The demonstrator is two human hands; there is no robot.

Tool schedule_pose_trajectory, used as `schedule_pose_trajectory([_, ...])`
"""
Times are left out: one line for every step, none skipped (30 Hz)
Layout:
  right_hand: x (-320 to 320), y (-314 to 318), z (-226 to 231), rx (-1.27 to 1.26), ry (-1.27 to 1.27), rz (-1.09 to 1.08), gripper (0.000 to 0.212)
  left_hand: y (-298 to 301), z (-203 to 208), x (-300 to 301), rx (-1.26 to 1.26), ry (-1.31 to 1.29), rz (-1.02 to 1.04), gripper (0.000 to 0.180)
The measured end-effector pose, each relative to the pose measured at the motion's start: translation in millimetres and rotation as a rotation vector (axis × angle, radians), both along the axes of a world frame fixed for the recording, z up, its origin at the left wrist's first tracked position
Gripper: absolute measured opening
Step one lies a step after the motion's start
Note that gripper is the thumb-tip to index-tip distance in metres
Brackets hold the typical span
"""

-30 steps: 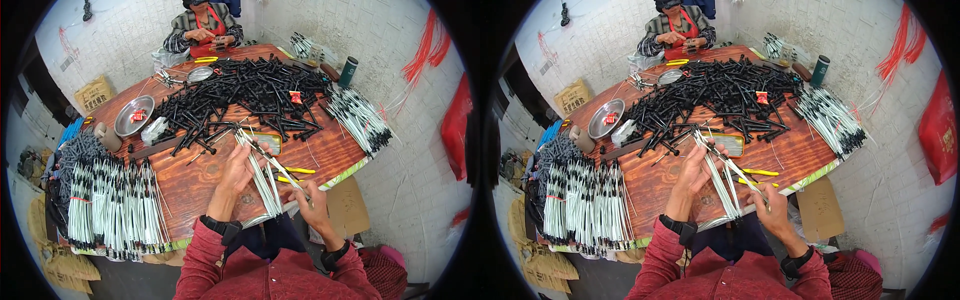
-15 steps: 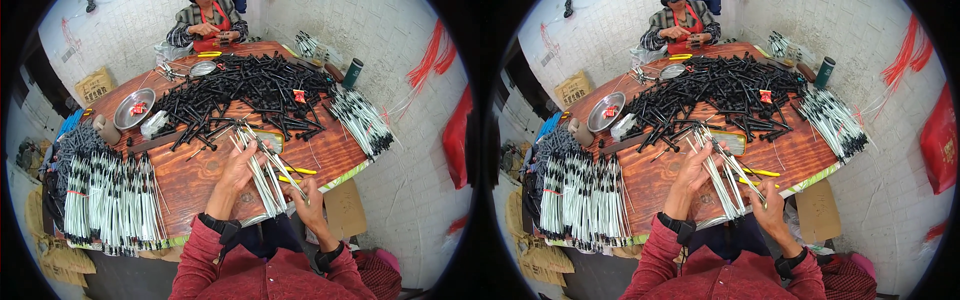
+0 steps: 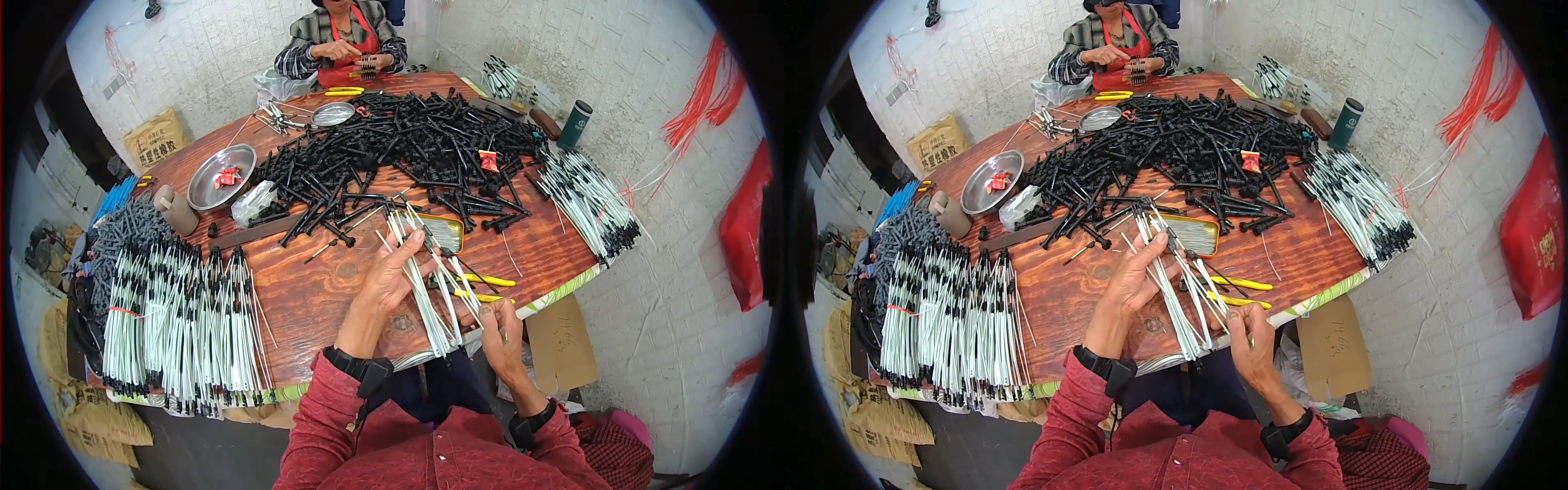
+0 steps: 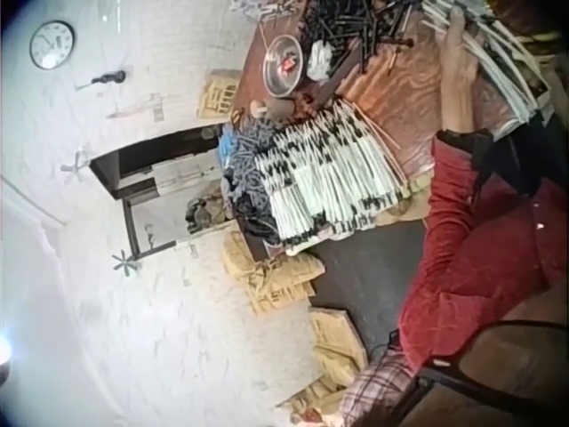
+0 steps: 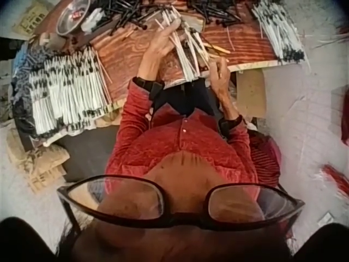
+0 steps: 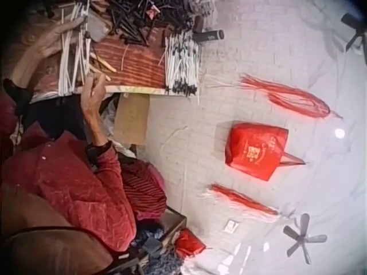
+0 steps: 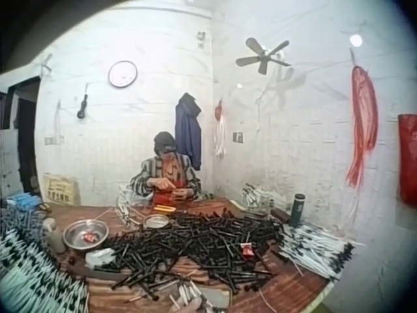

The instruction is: The person uses pliers to trim the ends of white rods attached to a hub, then threads small black components onto a wire and slides them onto a bundle of rods.

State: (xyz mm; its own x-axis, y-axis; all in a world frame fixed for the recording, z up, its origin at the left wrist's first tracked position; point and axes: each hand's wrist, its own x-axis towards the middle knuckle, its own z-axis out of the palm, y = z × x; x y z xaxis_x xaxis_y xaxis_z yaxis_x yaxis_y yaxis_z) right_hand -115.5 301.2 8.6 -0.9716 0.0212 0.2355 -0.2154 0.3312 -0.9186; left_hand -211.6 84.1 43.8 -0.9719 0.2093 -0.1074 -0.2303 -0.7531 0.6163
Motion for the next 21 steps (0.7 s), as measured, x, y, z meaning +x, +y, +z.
schedule_pose_trajectory([2.5,-4.4,10.0,-0.038,-0.022,0.012,0.018,-0.6,0.8,0.6,0.001,0.0,0.002,0.024])
schedule_pose_trajectory([5.0,-9.2,19.9,-0.076,-0.044,0.024,0.018,-1.0,2.6,1.6,0.002,-0.004,-0.004,0.022])
schedule_pose_trajectory([6.5,-12.1,24.7,-0.114,-0.066,0.035,0.018,-0.8,5.0,2.4,0.004,-0.007,-0.012,0.021])
schedule_pose_trajectory([6.5,-13.7,23.8,-0.113,-0.065,0.034,0.018,-0.6,6.0,2.5,0.005,-0.01,-0.02,0.019])
schedule_pose_trajectory([6.4,-15.0,21.6,-0.11,-0.069,0.023,0.017,-0.5,5.5,1.9,0.006,-0.009,-0.02,0.019])
schedule_pose_trajectory([6.4,-16.5,19.7,-0.108,-0.071,0.012,0.017,-1.2,5.4,1.3,0.007,-0.012,-0.025,0.019])
schedule_pose_trajectory([6.4,-17.3,18.1,-0.106,-0.074,0.001,0.017,-1.9,4.9,0.6,0.008,-0.015,-0.029,0.019])
schedule_pose_trajectory([6.3,-17.3,17.2,-0.106,-0.073,0.003,0.017,-2.5,4.3,0.2,0.009,-0.018,-0.033,0.019])
schedule_pose_trajectory([6.2,-16.8,16.4,-0.077,-0.068,0.001,0.017,-2.3,3.2,0.5,0.009,-0.016,-0.032,0.019])
schedule_pose_trajectory([6.1,-15.9,15.6,-0.049,-0.063,0.0,0.017,-1.1,1.5,1.3,0.027,-0.018,-0.035,0.019])
schedule_pose_trajectory([5.1,-15.0,14.3,-0.022,-0.057,-0.002,0.018,0.2,0.1,1.3,0.043,-0.018,-0.038,0.019])
schedule_pose_trajectory([3.6,-13.7,11.0,-0.023,-0.055,-0.001,0.018,0.7,-0.8,1.0,0.06,-0.019,-0.042,0.019])
schedule_pose_trajectory([1.7,-11.9,5.7,-0.023,-0.038,0.001,0.018,0.3,-1.4,0.3,0.06,-0.016,-0.041,0.019])
schedule_pose_trajectory([0.1,-10.2,0.9,-0.023,-0.021,0.003,0.019,-0.1,-2.2,-0.3,0.062,0.004,-0.054,0.019])
schedule_pose_trajectory([-0.6,-9.4,-1.1,-0.023,-0.006,0.004,0.02,-0.4,-2.8,-0.7,0.065,0.023,-0.068,0.019])
schedule_pose_trajectory([-0.2,-9.2,0.0,-0.024,-0.007,0.004,0.02,-0.7,-3.1,-0.4,0.067,0.04,-0.082,0.019])
schedule_pose_trajectory([0.4,-9.1,3.0,-0.087,-0.108,0.028,0.021,-0.9,-3.1,-0.2,0.067,0.038,-0.082,0.019])
schedule_pose_trajectory([0.9,-8.9,6.6,-0.151,-0.209,0.051,0.022,-1.1,-3.1,-0.3,0.072,0.038,-0.084,0.019])
schedule_pose_trajectory([1.2,-8.6,9.1,-0.215,-0.311,0.074,0.023,-1.2,-3.2,-0.5,0.077,0.038,-0.086,0.02])
schedule_pose_trajectory([1.1,-8.0,10.5,-0.216,-0.315,0.073,0.023,-1.2,-3.0,-0.3,0.081,0.037,-0.088,0.02])
schedule_pose_trajectory([1.4,-7.3,12.3,-0.242,-0.325,0.092,0.024,-0.9,-1.9,-0.1,0.08,0.033,-0.092,0.02])
